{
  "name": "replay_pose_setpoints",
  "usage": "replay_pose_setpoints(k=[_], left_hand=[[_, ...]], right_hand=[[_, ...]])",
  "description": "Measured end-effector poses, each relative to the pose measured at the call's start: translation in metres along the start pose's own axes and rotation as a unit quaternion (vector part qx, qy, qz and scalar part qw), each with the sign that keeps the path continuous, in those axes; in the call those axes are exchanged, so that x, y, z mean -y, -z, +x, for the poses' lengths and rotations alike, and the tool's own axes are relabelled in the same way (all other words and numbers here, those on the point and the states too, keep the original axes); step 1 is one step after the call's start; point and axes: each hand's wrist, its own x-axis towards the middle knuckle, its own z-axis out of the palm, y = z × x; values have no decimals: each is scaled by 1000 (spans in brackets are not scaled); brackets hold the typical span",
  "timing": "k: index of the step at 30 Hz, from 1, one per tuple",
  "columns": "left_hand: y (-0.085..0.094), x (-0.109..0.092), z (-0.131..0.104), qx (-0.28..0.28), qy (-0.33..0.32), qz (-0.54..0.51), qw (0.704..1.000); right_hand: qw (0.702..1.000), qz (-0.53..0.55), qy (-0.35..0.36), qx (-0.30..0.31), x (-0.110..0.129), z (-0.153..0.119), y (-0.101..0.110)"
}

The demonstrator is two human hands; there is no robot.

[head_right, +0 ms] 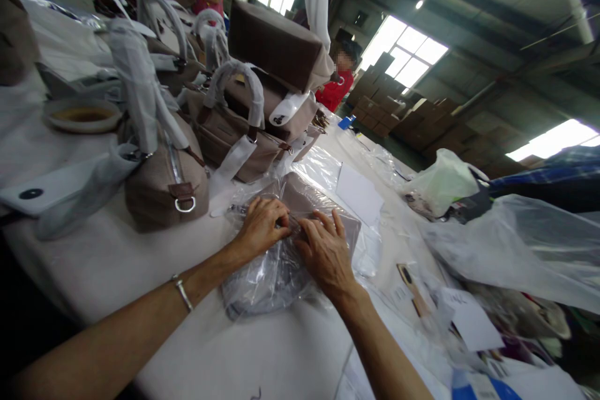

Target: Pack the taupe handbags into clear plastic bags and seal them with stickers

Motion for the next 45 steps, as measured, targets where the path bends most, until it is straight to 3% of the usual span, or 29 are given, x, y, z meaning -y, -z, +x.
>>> replay_pose_setpoints(k=[4, 8, 15, 21, 24, 26, 27, 32, 36, 38, 40, 42, 45], left_hand=[[-2, 1, 1, -2, -6, 6, 1000], [-3, -1, 2, 0, -1, 17, 1000], [-3, -3, 3, -8, -3, 24, 1000], [-1, -7, 4, 0, 9, 28, 1000], [-3, -6, 4, -4, 11, 24, 1000], [-6, -5, 4, -7, 13, 23, 1000], [-8, -4, 4, -10, 12, 24, 1000], [-7, -1, 8, -19, 10, 16, 1000], [9, 3, 12, 29, -8, -86, 996], [18, 5, 8, 9, -16, -103, 994], [23, 7, 1, -42, -23, -51, 998], [25, 8, -7, -68, -30, 34, 997], [22, 8, -17, -37, -28, 104, 994]], right_hand=[[985, -28, 157, 60, -37, -8, 13], [965, -51, 233, 107, -50, 3, 28], [975, -53, 178, 120, -42, 12, 26], [979, -42, 164, 109, -75, 2, 27], [998, -9, 62, -2, -84, 2, 28], [995, 11, -50, -85, -74, 5, 21], [991, 22, -89, -95, -65, 8, 15], [984, 91, -153, 26, -24, 29, -18], [944, 226, -239, 36, -28, 35, -1], [918, 288, -274, -6, -35, 17, 23], [887, 314, -330, -73, -42, -23, 49], [841, 304, -422, -148, -53, -86, 71], [740, 184, -603, -235, -68, -205, 99]])
